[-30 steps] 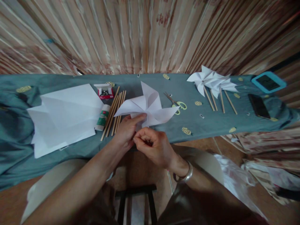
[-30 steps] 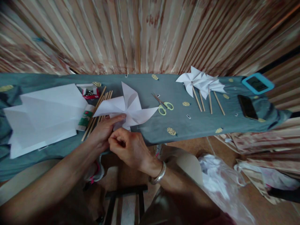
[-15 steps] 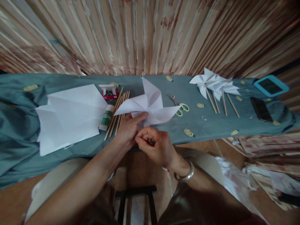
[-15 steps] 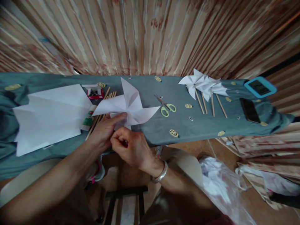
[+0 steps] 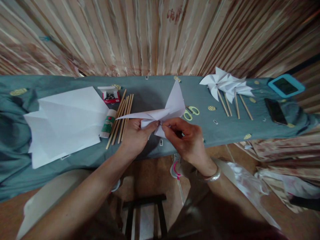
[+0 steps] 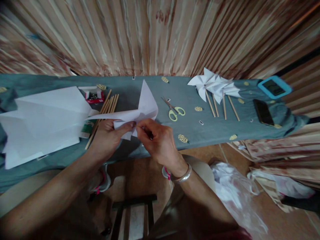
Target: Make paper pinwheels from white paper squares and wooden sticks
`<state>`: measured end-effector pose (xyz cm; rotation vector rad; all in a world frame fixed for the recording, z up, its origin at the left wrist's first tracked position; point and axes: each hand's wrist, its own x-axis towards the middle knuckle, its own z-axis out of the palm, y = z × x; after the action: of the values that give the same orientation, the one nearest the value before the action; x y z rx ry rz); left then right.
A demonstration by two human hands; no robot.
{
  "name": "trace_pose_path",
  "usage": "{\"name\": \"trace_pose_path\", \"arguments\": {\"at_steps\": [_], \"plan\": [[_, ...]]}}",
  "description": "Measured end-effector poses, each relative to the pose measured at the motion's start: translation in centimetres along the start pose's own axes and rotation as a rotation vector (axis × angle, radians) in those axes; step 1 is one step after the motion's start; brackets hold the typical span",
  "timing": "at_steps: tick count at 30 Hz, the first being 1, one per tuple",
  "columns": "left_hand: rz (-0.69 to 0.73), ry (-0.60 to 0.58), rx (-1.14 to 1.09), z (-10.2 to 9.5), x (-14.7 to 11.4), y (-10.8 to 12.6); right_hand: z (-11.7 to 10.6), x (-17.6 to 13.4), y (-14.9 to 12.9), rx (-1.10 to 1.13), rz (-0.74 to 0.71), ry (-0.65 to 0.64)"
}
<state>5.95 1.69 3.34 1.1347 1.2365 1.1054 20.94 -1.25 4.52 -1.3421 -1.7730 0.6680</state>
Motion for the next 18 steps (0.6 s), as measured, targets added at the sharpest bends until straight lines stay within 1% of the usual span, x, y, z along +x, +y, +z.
{"name": "trace_pose_path", "arguments": {"at_steps": [6,11,18], "plan": [[-0.029,-0.042,-0.012,0.09,-0.13,-0.06,-0.05,0.09,0.03,0.06,0.047,-0.01],[-0.007,-0.046,-0.036,0.01,-0.17,-0.36,-0.05,0.16,0.17,0.079,0.061,-0.01],[0.005,-0.044,-0.022,-0.01,-0.29,-0.09,-0.01,0.23,0.14,0.099,0.059,-0.013]]}}
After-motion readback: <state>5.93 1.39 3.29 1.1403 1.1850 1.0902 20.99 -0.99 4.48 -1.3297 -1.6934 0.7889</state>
